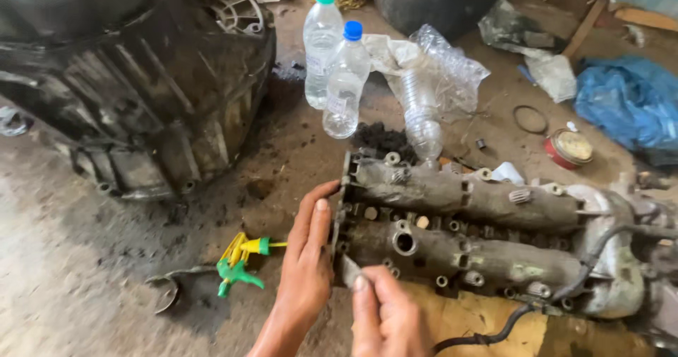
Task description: The person cleans a disassembled engine cylinder head using a white cloth. They wipe the surface and crevices of the metal part, which is resting on a wooden block in a cluttered workshop.
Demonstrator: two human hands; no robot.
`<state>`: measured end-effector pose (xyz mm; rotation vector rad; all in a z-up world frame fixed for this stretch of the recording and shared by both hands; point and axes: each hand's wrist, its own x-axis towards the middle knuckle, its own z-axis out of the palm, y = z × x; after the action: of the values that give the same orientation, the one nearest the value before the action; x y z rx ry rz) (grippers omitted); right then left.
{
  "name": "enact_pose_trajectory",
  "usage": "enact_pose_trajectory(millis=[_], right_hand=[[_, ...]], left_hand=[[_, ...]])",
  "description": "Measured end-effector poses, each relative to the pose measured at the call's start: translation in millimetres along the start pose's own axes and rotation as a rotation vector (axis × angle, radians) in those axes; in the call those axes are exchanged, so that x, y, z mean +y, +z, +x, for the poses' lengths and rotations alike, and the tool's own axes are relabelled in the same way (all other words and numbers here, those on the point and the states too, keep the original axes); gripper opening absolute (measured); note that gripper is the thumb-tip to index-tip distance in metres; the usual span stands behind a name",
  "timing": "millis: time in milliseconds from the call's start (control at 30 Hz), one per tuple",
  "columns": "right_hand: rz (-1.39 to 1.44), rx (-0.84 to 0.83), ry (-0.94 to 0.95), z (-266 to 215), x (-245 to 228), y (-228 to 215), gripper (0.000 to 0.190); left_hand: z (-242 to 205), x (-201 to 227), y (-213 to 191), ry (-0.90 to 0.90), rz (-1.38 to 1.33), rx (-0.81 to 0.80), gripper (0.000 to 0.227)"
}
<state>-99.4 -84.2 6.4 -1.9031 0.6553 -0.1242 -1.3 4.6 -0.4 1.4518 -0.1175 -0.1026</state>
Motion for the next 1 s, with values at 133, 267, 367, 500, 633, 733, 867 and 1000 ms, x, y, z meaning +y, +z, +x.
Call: enact_pose_trajectory(millis=[133,267,367,500,633,733,867,1000], right_hand=[[-0.273,0.094,-0.312,7,-6,-6,0.015],[-0.388,0.263,-0.586,5,-3,2,0.015],[-0.346,0.172,-0.346,4,8,10,0.021],[-0.223,0.359,-0.770,-4,11,20,0.021],[-0.374,0.368,-0.622,9,9,18,0.014],[-0.324,0.335,-0.662,11,5,17,0.017],[-0.303,0.336,-0.638,12,6,23,0.017],[-0.374,0.276,-0.539,19,5,22,0.019]], left_hand=[[-3,-4,-1,-0.009,0.023,0.006,0.043],[-1,-3,-1,0.023,-0.014,0.017,0.044],[-3,-6,0,-0.035,-0.060,0.006,0.043],[2,-2,2,-0.018,-0.039,0.017,0.043],[-4,-5,-1,-0.109,-0.084,0.021,0.043],[-1,-5,0,0.021,-0.023,0.000,0.043],[-2,-8,0,-0.008,-0.022,0.023,0.043],[-3,-7,0,-0.049,-0.107,-0.006,0.042]])
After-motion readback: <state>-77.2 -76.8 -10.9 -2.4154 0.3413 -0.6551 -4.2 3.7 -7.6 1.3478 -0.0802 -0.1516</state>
